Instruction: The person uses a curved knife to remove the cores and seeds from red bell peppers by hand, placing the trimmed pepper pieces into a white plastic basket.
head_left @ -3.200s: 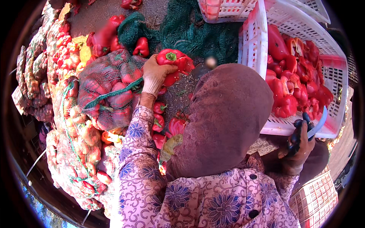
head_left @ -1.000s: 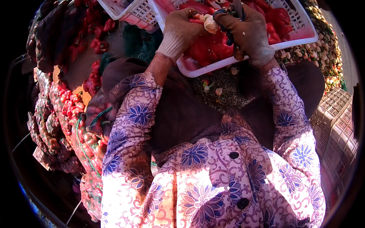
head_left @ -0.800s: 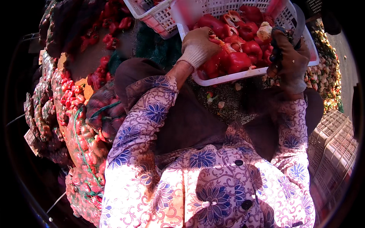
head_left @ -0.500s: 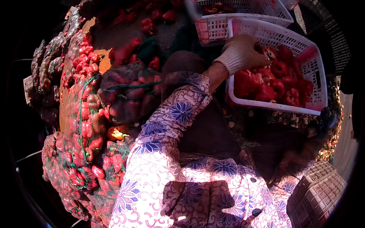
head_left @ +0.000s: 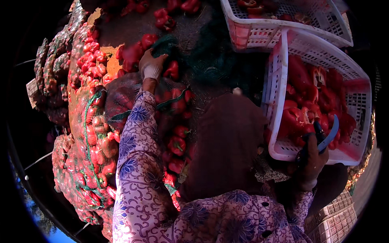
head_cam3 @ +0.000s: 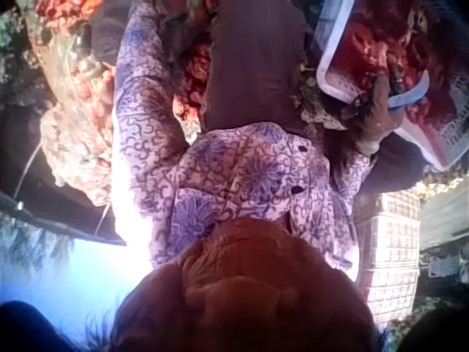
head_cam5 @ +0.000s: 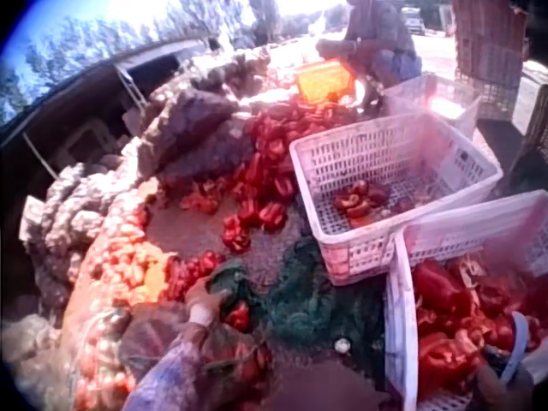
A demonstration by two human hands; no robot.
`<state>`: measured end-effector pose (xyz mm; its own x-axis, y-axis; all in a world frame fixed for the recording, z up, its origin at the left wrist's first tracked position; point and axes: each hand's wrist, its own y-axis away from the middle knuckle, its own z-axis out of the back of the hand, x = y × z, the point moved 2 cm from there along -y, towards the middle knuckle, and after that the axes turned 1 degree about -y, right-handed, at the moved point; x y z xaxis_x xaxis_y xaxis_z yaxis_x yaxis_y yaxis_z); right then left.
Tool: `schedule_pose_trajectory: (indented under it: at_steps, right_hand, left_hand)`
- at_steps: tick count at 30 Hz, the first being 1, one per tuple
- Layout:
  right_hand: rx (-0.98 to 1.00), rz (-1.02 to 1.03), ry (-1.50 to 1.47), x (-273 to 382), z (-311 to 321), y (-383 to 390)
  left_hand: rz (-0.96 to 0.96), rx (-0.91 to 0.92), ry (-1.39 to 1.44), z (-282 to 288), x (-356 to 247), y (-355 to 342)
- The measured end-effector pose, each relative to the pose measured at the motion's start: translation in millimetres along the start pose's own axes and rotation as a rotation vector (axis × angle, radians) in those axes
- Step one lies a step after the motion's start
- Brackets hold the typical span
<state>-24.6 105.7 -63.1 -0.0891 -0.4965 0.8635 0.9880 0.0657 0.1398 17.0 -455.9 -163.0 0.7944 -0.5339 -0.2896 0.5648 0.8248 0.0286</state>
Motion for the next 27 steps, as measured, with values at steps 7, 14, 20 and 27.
schedule_pose_trajectory:
  at_steps: [7, 14, 20, 27]
  right_hand:
    - [0.236, 0.262, 0.402, 11, 3, -15]
    - [0.211, 0.458, 0.517, 5, 0, -19]
    - [0.143, 0.380, 0.567, 5, -3, -17]
    - [0.145, 0.418, 0.539, -1, 10, -9]
  left_hand:
    - [0.158, 0.136, -0.227, -73, 25, -54]
    - [0.299, 0.513, 1.480, -89, 41, -53]
    - [0.294, 0.365, 1.484, -46, -48, 43]
    - [-0.486, 0.494, 1.233, 1, -106, 50]
